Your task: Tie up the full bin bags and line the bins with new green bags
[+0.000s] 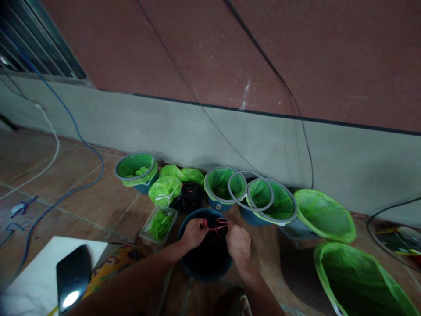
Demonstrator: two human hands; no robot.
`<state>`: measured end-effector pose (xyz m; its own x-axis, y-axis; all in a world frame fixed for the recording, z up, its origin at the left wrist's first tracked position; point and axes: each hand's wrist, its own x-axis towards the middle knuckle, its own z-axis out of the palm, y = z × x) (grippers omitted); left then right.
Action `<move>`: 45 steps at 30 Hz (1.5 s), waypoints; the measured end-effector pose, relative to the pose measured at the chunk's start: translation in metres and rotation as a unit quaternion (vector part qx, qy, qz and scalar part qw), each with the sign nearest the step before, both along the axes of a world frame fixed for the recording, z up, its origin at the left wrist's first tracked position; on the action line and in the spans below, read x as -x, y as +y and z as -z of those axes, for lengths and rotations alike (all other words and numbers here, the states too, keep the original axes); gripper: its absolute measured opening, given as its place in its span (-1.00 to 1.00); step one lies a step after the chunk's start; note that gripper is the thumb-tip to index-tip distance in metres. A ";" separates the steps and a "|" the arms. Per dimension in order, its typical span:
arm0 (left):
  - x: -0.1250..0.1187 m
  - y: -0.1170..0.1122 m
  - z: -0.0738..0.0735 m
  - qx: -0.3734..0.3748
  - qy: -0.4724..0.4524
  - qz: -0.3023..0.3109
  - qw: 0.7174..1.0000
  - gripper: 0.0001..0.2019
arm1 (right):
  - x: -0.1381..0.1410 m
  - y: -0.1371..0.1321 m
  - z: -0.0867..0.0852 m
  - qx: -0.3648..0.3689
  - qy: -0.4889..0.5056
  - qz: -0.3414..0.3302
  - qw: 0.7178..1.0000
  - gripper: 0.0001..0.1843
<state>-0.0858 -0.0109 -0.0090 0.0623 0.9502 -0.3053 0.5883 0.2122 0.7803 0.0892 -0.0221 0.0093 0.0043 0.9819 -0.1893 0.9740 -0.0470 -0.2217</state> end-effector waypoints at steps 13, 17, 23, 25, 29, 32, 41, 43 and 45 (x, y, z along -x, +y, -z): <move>-0.011 0.002 0.008 0.095 -0.295 -0.090 0.947 -0.93 | 0.005 0.004 0.027 -0.038 0.461 0.116 0.879 -0.61; -0.009 0.002 0.006 0.115 -0.319 -0.099 0.936 -0.93 | 0.007 0.005 0.024 -0.043 0.475 0.115 0.872 -0.63; -0.010 0.000 0.011 0.121 -0.244 -0.036 0.961 -0.75 | 0.017 -0.002 0.009 -0.042 0.441 0.035 0.896 -0.67; -0.010 -0.001 0.014 0.117 -0.216 0.022 0.969 -0.70 | 0.020 -0.004 0.005 -0.042 0.421 0.005 0.906 -0.69; -0.010 -0.001 0.015 0.092 -0.190 0.136 0.968 -0.76 | 0.020 -0.005 0.004 -0.036 0.396 -0.019 0.917 -0.67; -0.010 -0.001 0.013 0.076 -0.188 0.177 0.963 -0.84 | 0.020 -0.002 0.007 -0.035 0.419 -0.008 0.907 -0.64; -0.015 0.002 0.018 0.147 -0.240 -0.011 0.959 -0.75 | 0.017 -0.003 -0.001 -0.148 0.366 0.044 0.918 -0.58; -0.015 0.003 0.021 0.159 -0.255 -0.023 0.953 -0.77 | 0.017 -0.006 0.001 -0.137 0.334 -0.006 0.933 -0.67; -0.014 0.004 0.024 0.147 -0.245 -0.004 0.958 -0.76 | 0.020 -0.009 0.007 -0.107 0.313 -0.065 0.942 -0.63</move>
<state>-0.0720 -0.0069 -0.0325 0.2599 0.8285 -0.4961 0.1638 0.4685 0.8682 0.0693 -0.0312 0.0020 -0.1645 0.9825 0.0870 0.6446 0.1738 -0.7445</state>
